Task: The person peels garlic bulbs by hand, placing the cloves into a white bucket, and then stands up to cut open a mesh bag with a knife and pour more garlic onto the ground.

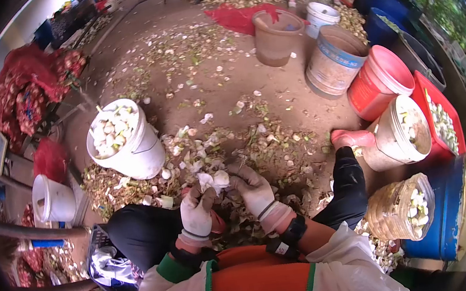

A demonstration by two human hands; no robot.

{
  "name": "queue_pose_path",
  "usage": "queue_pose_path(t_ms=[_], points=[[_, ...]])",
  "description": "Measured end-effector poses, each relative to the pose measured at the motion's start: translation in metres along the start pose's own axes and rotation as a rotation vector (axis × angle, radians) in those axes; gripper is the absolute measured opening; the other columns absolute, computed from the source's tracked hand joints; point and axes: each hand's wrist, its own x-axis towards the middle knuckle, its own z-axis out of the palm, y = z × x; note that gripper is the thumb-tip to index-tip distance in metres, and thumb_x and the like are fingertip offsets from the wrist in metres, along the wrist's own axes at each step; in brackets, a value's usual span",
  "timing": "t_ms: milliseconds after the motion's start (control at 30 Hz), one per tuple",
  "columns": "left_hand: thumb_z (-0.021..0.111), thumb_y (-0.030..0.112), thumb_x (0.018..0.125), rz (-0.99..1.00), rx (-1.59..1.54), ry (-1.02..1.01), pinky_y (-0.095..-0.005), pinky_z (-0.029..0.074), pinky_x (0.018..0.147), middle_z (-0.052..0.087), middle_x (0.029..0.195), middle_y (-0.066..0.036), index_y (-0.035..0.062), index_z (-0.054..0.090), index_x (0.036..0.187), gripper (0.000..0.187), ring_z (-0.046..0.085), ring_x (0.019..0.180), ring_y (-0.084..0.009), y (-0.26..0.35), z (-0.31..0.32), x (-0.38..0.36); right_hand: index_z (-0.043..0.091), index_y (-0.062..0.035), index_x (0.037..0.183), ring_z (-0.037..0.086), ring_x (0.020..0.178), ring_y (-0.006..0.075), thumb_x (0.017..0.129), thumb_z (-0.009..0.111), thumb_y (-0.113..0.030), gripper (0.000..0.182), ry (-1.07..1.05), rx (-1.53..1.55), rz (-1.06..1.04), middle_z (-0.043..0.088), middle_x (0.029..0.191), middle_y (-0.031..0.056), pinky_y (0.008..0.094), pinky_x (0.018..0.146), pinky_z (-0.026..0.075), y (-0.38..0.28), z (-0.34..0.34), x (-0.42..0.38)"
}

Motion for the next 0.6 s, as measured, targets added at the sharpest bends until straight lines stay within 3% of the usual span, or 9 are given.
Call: queue_pose_path(t_ms=[67, 100, 233, 300, 400, 467, 533, 567, 600], points=[[0.062, 0.002, 0.084, 0.021, -0.012, 0.039, -0.0295, 0.045, 0.066, 0.060, 0.078, -0.005, -0.0006, 0.060, 0.090, 0.007, 0.057, 0.074, -0.0146, -0.004, 0.009, 0.000, 0.053, -0.0015, 0.122, 0.058, 0.098, 0.0133, 0.090, 0.056, -0.006, 0.032, 0.015, -0.258, -0.233, 0.061, 0.112, 0.0071, 0.0264, 0.085, 0.048, 0.002, -0.003, -0.009], [0.062, 0.002, 0.082, 0.127, 0.253, 0.005, -0.0321, 0.046, 0.068, 0.061, 0.080, -0.009, -0.0002, 0.060, 0.091, 0.010, 0.058, 0.075, -0.0216, -0.005, 0.007, 0.002, 0.052, -0.0001, 0.123, 0.058, 0.100, 0.0135, 0.090, 0.056, -0.005, 0.034, 0.021, -0.391, -0.346, 0.061, 0.114, 0.0076, 0.0265, 0.087, 0.047, 0.001, -0.005, -0.012], [0.063, 0.000, 0.078, 0.342, 0.610, -0.296, -0.0397, 0.046, 0.071, 0.059, 0.082, -0.019, 0.0009, 0.057, 0.096, 0.019, 0.057, 0.079, -0.0399, -0.024, 0.027, -0.001, 0.060, 0.0010, 0.111, 0.060, 0.095, 0.0132, 0.090, 0.056, -0.006, 0.023, 0.071, -0.421, -0.258, 0.065, 0.103, 0.0087, 0.0275, 0.084, 0.047, 0.001, -0.032, -0.010], [0.059, 0.000, 0.082, 0.376, 0.694, -0.372, -0.0362, 0.047, 0.070, 0.062, 0.083, -0.015, 0.0005, 0.055, 0.098, 0.017, 0.060, 0.078, -0.0319, -0.020, 0.032, 0.002, 0.061, 0.0020, 0.111, 0.059, 0.095, 0.0131, 0.093, 0.052, -0.007, 0.022, 0.089, -0.423, -0.230, 0.064, 0.104, 0.0072, 0.0261, 0.081, 0.048, 0.015, -0.052, -0.006], [0.052, 0.002, 0.090, -0.358, -0.336, -0.239, -0.0295, 0.050, 0.071, 0.064, 0.088, -0.007, 0.0003, 0.056, 0.098, 0.008, 0.063, 0.083, -0.0188, -0.033, 0.030, 0.023, 0.063, -0.0030, 0.086, 0.053, 0.074, 0.0094, 0.091, 0.059, -0.017, 0.016, 0.207, -0.036, -0.069, 0.060, 0.081, -0.0006, 0.0255, 0.068, 0.045, 0.027, -0.077, -0.006], [0.050, 0.004, 0.093, -0.216, -0.234, -0.157, -0.0302, 0.051, 0.071, 0.065, 0.088, -0.009, 0.0011, 0.056, 0.097, 0.009, 0.063, 0.080, -0.0202, -0.058, 0.005, 0.044, 0.062, -0.0039, 0.090, 0.054, 0.077, 0.0098, 0.092, 0.058, -0.021, 0.017, 0.217, 0.149, 0.031, 0.060, 0.085, -0.0004, 0.0255, 0.069, 0.046, 0.026, -0.085, -0.006], [0.058, 0.015, 0.089, -0.357, -0.343, 0.116, -0.0352, 0.045, 0.090, 0.062, 0.105, -0.009, -0.0018, 0.042, 0.132, 0.049, 0.058, 0.098, -0.0222, -0.080, -0.015, 0.062, 0.060, -0.0052, 0.105, 0.057, 0.086, 0.0107, 0.094, 0.055, -0.026, 0.024, 0.149, 0.530, 0.100, 0.061, 0.096, 0.0012, 0.0250, 0.074, 0.046, 0.021, -0.088, -0.002], [0.058, 0.015, 0.089, -0.356, -0.343, 0.120, -0.0352, 0.045, 0.090, 0.062, 0.105, -0.009, -0.0018, 0.042, 0.132, 0.049, 0.058, 0.098, -0.0222, -0.087, -0.015, 0.056, 0.060, -0.0052, 0.105, 0.057, 0.086, 0.0107, 0.094, 0.055, -0.026, 0.024, 0.145, 0.530, 0.103, 0.061, 0.096, 0.0012, 0.0250, 0.074, 0.046, 0.023, -0.093, 0.002], [0.063, 0.014, 0.085, -0.348, 0.274, -0.394, -0.0331, 0.044, 0.092, 0.061, 0.109, -0.010, -0.0008, 0.038, 0.136, 0.058, 0.057, 0.101, -0.0232, -0.093, -0.012, 0.042, 0.059, -0.0045, 0.108, 0.057, 0.089, 0.0113, 0.094, 0.055, -0.027, 0.027, 0.094, 0.588, 0.149, 0.061, 0.100, 0.0021, 0.0255, 0.076, 0.046, 0.029, -0.100, 0.007]])
